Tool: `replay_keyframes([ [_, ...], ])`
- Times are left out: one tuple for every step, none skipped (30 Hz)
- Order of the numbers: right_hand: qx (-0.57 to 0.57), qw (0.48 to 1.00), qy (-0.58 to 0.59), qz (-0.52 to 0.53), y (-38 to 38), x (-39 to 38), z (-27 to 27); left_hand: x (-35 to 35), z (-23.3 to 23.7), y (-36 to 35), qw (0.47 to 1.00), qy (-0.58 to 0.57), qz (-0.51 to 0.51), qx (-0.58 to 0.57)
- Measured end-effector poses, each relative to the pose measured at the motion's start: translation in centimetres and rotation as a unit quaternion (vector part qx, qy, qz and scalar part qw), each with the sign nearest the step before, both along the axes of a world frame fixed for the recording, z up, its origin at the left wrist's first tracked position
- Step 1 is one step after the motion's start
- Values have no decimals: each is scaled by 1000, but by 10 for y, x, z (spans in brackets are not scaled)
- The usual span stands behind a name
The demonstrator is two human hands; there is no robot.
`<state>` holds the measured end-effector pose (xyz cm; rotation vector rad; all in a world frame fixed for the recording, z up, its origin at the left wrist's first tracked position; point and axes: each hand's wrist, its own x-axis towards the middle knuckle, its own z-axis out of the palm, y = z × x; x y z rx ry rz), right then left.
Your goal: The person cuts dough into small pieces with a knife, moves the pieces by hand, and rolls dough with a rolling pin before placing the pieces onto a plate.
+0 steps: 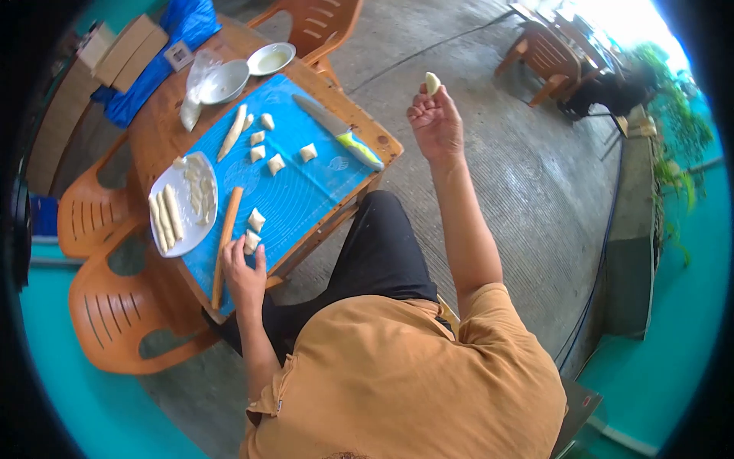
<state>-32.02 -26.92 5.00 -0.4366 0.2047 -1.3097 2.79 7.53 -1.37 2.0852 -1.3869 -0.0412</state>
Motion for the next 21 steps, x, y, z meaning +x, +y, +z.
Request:
replay_keyframes([
  [-14,999,26,14,2,3,0,0,-1,0,1000,-17,1,-3],
  [-29,998,53,31,7,13,1,1,-2,1,999,-34,4,-5],
  [-24,992,126,19,21,27,8,0,-2,2,1000,-23,5,-12],
  [-21,991,124,36,30,39,2,0,-2,1,1000,-13,2,-21],
  [-35,969,244,29,39,51,-5,0,-1,0,1000,-20,6,-17],
  [-52,931,360,18,50,62,-6,0,-1,1,1000,-20,17,-14],
  [-55,899,433,18,64,76,-10,0,-1,0,1000,-16,12,-16],
  [-84,879,466,49,77,86,-13,-1,0,0,1000,-12,6,-18],
  [-115,855,500,70,91,99,-12,-2,4,0,1000,-17,7,-15],
  [-147,829,532,92,101,113,-11,-2,3,-1,1000,-17,15,-13],
  [-180,809,553,88,105,126,-24,-1,2,-1,1000,-18,9,-18],
  [-214,788,571,85,110,138,-39,-1,1,0,1000,-20,5,-21],
  [-248,754,603,75,114,146,-52,-1,0,0,999,-28,5,-29],
  [-290,695,653,74,131,163,-40,-1,-1,0,999,-25,7,-29],
  [-303,681,662,80,137,171,-34,-1,-1,0,999,-25,10,-31],
  [-315,666,671,85,141,178,-32,-1,-1,0,999,-25,14,-33],
  [-319,666,668,89,143,185,-33,-2,-1,0,999,-26,20,-32],
  [-330,661,669,82,145,191,-35,-2,1,0,999,-25,20,-33],
  [-340,655,670,74,146,195,-37,-3,1,0,999,-22,20,-35],
  [-344,654,669,79,148,197,-41,-4,2,0,999,-21,27,-34],
  [-350,642,679,68,149,200,-45,-3,2,-1,999,-23,28,-33],
])
